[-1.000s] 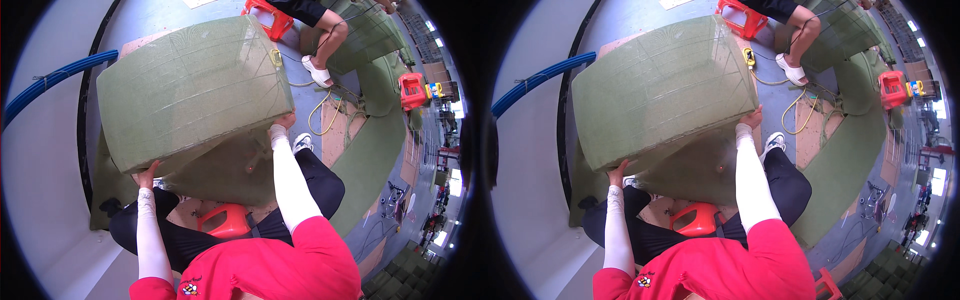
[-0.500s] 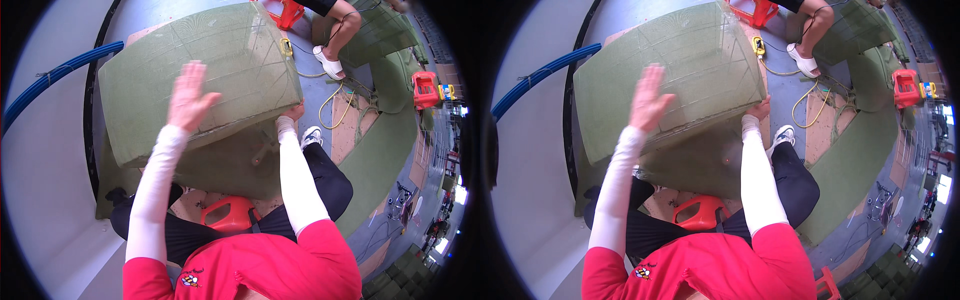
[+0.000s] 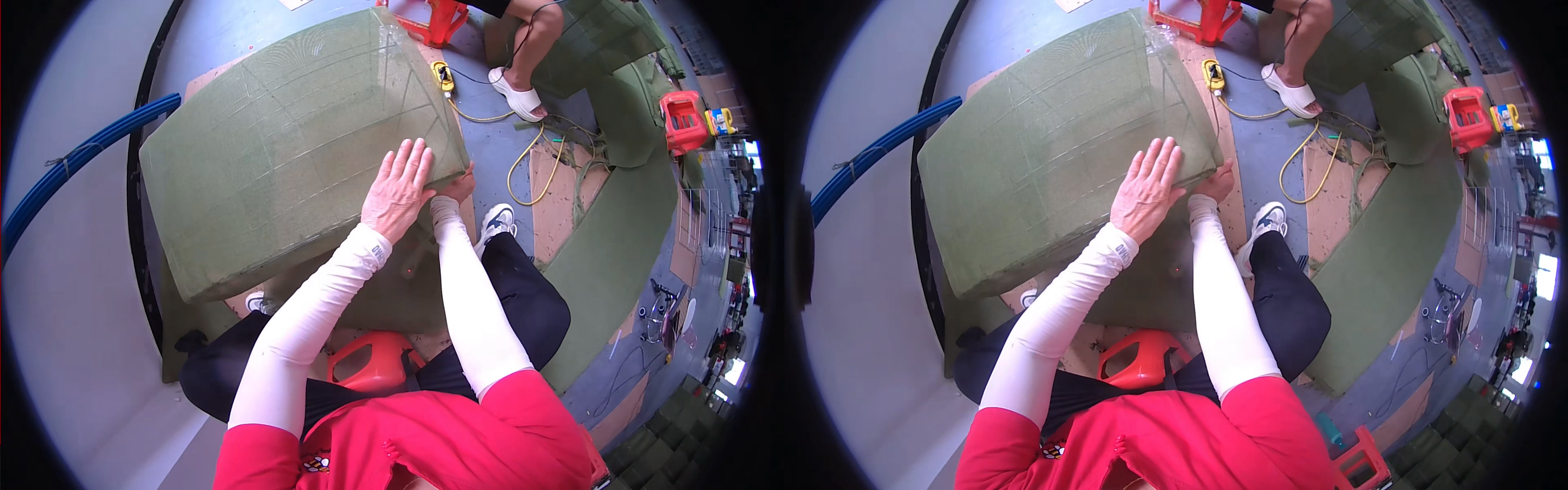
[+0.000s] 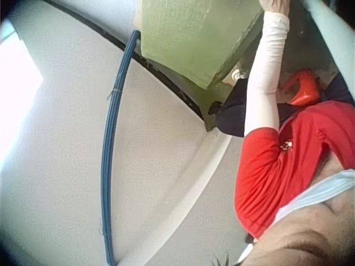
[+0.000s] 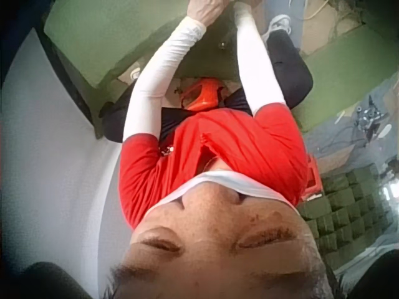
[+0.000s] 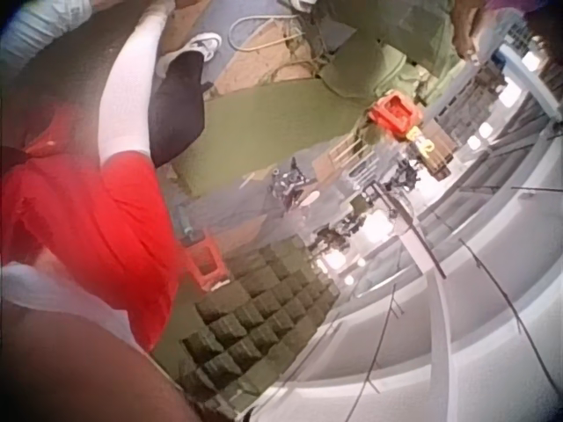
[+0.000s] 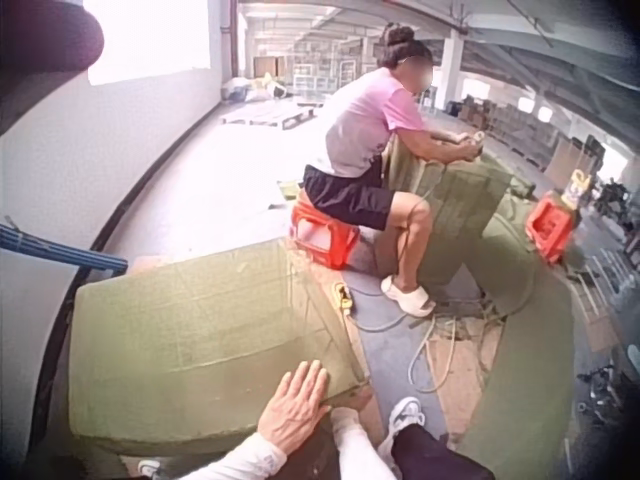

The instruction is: The person assembles green foam padding onto a metal wire frame using a hot glue gun.

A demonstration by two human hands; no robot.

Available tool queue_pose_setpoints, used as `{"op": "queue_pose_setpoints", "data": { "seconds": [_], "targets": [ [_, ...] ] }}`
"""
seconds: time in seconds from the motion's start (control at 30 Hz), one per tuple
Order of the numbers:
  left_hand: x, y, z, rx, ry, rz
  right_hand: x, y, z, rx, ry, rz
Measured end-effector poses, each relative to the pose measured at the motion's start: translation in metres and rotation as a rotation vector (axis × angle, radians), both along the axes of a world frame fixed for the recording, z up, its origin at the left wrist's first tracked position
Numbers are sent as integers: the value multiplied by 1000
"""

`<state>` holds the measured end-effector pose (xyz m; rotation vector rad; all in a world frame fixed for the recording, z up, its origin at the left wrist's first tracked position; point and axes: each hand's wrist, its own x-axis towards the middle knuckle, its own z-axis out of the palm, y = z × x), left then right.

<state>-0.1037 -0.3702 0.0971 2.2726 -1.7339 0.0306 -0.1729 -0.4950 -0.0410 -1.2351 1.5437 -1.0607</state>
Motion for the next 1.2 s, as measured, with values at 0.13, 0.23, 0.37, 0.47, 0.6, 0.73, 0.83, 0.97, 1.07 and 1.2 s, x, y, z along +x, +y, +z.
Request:
{"op": "queue_pose_setpoints", "data": {
  "seconds": [0.13, 0.23, 0.37, 0.47, 0.6, 0.73, 0.83, 0.97, 1.07, 1.2],
  "targets": [
    [-7, -20, -5, 11, -117, -10, -4, -15, -21, -22, -7, 66],
    [-15, -39, -3, 2, -151, -42, -3, -9, -22, 44, -340, 72],
    [-11, -31, -10, -73, -208, -9, 2, 2, -4, -26, -219, 186],
    [-20, -41, -11, -100, -278, -19, -16, -13, -20, -103, -15, 207],
    [-16, -35, -13, -102, -271, 20, -43, -25, 15, -146, 74, -22],
    [-17, -35, -16, -110, -282, 43, -13, 1, 135, -625, -212, 310],
    [-12, -38, -41, -9, -537, 106, 40, 29, 168, -862, 259, 999],
    [-24, -42, -27, -169, -336, 113, 78, 97, 165, -1046, 429, 1472],
    [-23, -30, -29, -157, -344, 137, 108, 161, 156, -1183, 313, 1771],
    [-31, -39, -25, -223, -268, 170, 118, 171, 143, -1270, 284, 1910]
  ]
}}
